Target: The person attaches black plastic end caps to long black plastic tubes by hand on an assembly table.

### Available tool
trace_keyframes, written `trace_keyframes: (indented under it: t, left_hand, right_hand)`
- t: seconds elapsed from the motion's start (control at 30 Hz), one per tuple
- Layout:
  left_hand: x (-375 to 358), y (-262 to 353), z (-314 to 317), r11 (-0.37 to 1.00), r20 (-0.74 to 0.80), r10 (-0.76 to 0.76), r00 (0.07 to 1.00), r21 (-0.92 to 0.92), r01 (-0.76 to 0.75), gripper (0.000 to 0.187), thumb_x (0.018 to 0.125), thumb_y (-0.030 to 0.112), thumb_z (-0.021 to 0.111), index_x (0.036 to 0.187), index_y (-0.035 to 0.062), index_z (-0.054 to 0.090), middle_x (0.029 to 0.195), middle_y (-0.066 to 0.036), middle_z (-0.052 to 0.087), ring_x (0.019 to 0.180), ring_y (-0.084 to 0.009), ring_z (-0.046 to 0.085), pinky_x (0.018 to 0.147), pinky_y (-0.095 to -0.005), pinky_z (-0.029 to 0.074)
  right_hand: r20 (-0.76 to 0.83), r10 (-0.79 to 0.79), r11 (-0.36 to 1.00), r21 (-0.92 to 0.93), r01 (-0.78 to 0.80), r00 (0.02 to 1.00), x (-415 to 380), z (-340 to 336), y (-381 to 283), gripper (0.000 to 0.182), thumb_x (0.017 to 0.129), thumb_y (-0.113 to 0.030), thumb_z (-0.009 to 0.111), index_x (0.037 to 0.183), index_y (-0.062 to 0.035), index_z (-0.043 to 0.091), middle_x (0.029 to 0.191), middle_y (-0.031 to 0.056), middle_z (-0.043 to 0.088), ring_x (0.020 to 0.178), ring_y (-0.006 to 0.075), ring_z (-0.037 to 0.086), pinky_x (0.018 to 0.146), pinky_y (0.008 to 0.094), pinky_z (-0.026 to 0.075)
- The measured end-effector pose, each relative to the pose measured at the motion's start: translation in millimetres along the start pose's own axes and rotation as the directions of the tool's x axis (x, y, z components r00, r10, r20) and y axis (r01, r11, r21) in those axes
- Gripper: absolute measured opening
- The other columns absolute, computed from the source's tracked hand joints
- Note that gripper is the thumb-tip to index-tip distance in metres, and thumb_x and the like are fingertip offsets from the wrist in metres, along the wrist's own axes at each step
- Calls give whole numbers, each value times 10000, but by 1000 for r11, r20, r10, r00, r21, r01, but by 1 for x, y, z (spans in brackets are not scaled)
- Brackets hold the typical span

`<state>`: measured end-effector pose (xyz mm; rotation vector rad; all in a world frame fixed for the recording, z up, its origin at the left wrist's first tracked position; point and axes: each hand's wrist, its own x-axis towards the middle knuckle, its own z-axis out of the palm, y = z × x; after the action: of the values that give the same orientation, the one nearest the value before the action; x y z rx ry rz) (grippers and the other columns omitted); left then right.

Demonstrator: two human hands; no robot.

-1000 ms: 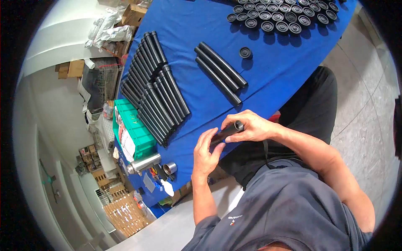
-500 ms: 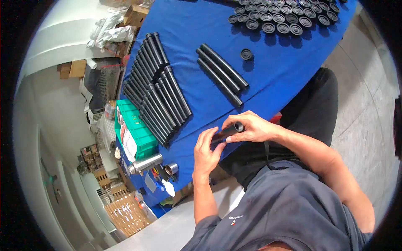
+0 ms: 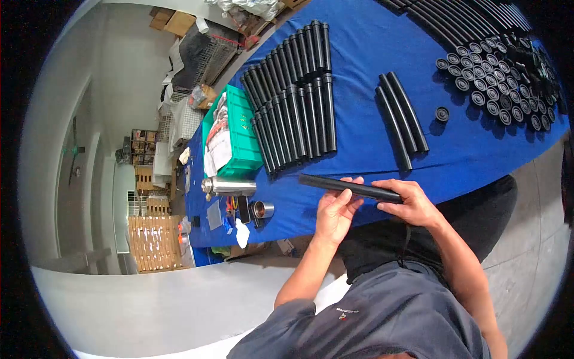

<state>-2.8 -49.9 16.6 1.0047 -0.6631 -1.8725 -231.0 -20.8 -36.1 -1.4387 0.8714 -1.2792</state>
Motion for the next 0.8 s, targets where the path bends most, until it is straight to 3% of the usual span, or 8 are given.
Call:
trace_keyframes:
  t: [0.13,0.3,0.43,0.53,0.57,0.7,0.73,0.8]
  left_hand:
    - [-2,-12,-11,983,-35,-176,984,-56,174,264,1020,160,653,1208,-25,661,1180,-196,731,1061,-279,723,902,-373,627]
    - [-10,2,-14,780,-166,-300,939,524,341,286,1002,285,709,1002,1,680,888,-147,757,748,-212,740,680,-317,612]
    - [-14,2,-6,229,173,335,926,938,-259,330,827,119,866,1069,31,660,944,-107,736,841,-241,723,773,-355,590]
    - [1,13,27,-337,655,324,683,754,-563,506,739,72,873,1179,34,624,1150,-142,701,1078,-333,679,961,-436,544]
    - [6,8,15,-266,623,219,751,779,-568,613,702,38,842,1260,39,588,1291,-159,637,1235,-381,589,1072,-466,472]
    - [11,-3,5,-127,471,228,852,882,-453,383,744,-8,770,1097,37,630,1028,-157,708,984,-375,685,892,-459,533]
    - [11,-1,5,-56,444,205,872,895,-443,318,817,-19,753,1108,13,629,1032,-122,737,960,-227,735,889,-356,568]
    - [8,6,13,68,388,113,915,915,-397,289,844,-2,755,1108,0,639,1015,-111,740,935,-211,737,898,-357,570]
  right_hand:
    - [-9,54,995,-78,-55,998,-1,-2,-10,408,852,-142,799,1217,-2,683,1008,173,736,940,305,739,823,390,559]
    - [-33,123,990,-66,-125,992,-2,-1,-13,337,846,-150,789,1136,-1,704,939,169,732,849,300,737,773,375,564]
    - [-18,103,988,-116,-105,994,-2,1,-9,350,842,-165,796,1138,-5,703,947,180,733,861,309,741,777,382,565]
    - [-43,40,994,-103,-45,998,-2,3,-4,372,842,-179,805,1153,-6,697,962,188,738,889,319,747,786,398,567]
    - [-36,11,997,-77,-13,999,-1,2,-2,406,842,-191,813,1183,-10,687,983,195,745,910,332,749,791,413,567]
    - [75,184,978,88,-191,980,-4,-12,-11,493,855,-178,816,1291,-9,660,1004,154,743,909,181,723,823,332,560]
    - [102,180,971,138,-194,978,-4,-14,-6,495,867,-165,809,1311,-10,655,1025,142,747,933,150,709,846,320,557]
    - [123,150,945,274,-179,981,-6,-12,-2,492,893,-138,790,1347,-15,645,1073,117,753,983,108,683,891,305,550]
